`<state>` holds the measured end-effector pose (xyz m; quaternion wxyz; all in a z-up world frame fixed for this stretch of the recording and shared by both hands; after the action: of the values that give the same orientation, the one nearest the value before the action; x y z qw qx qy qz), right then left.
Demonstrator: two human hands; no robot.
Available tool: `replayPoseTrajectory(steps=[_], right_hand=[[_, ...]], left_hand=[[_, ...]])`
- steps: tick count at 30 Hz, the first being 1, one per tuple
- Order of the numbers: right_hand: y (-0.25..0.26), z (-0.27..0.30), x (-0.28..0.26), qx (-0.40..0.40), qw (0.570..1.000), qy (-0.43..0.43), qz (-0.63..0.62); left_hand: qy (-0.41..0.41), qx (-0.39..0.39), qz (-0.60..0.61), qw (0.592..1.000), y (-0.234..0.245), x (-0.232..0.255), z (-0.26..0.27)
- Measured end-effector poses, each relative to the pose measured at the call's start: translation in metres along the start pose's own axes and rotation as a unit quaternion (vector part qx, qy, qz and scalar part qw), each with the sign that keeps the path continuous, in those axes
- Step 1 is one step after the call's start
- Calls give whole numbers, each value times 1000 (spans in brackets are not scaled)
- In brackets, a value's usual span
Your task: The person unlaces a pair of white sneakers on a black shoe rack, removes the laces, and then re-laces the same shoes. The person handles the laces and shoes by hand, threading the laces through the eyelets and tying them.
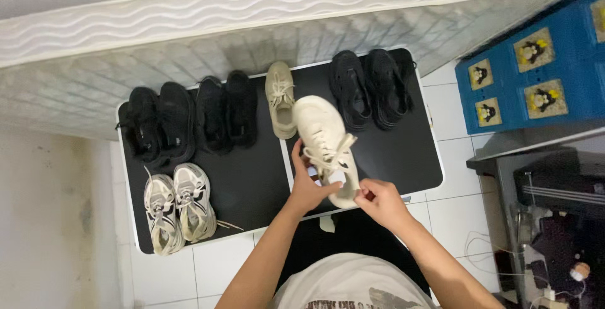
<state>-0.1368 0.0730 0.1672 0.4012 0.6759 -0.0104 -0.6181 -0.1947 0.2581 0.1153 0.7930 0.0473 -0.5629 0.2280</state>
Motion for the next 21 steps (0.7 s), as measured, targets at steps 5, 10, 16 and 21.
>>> replayPoseTrajectory(steps=[5, 10, 16, 21], right_hand=[[-4, 1, -9, -27, 999, 12, -35], [19, -12, -34, -99, 994, 51, 14], [63, -33, -81, 8, 989, 136, -51], [78, -42, -98, 43, 968, 245, -10]], left_hand=[[-98, 43, 59, 993, -12, 14, 7], [-140, 82, 29, 986, -14, 32, 25], [-204, 114, -111, 966, -31, 75, 53], [-148, 96, -14, 984, -43, 83, 57]])
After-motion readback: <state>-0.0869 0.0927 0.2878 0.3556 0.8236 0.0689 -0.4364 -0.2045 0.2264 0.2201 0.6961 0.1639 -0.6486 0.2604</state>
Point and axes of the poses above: each hand's wrist, its own z-axis away from the middle knuckle, its own y-axis out of the back of the hand, x = y × z, the point moved 7 cm from there along -z, towards the middle knuckle, and after that the axes turned 4 degrees about x, right-handed, at the moved point
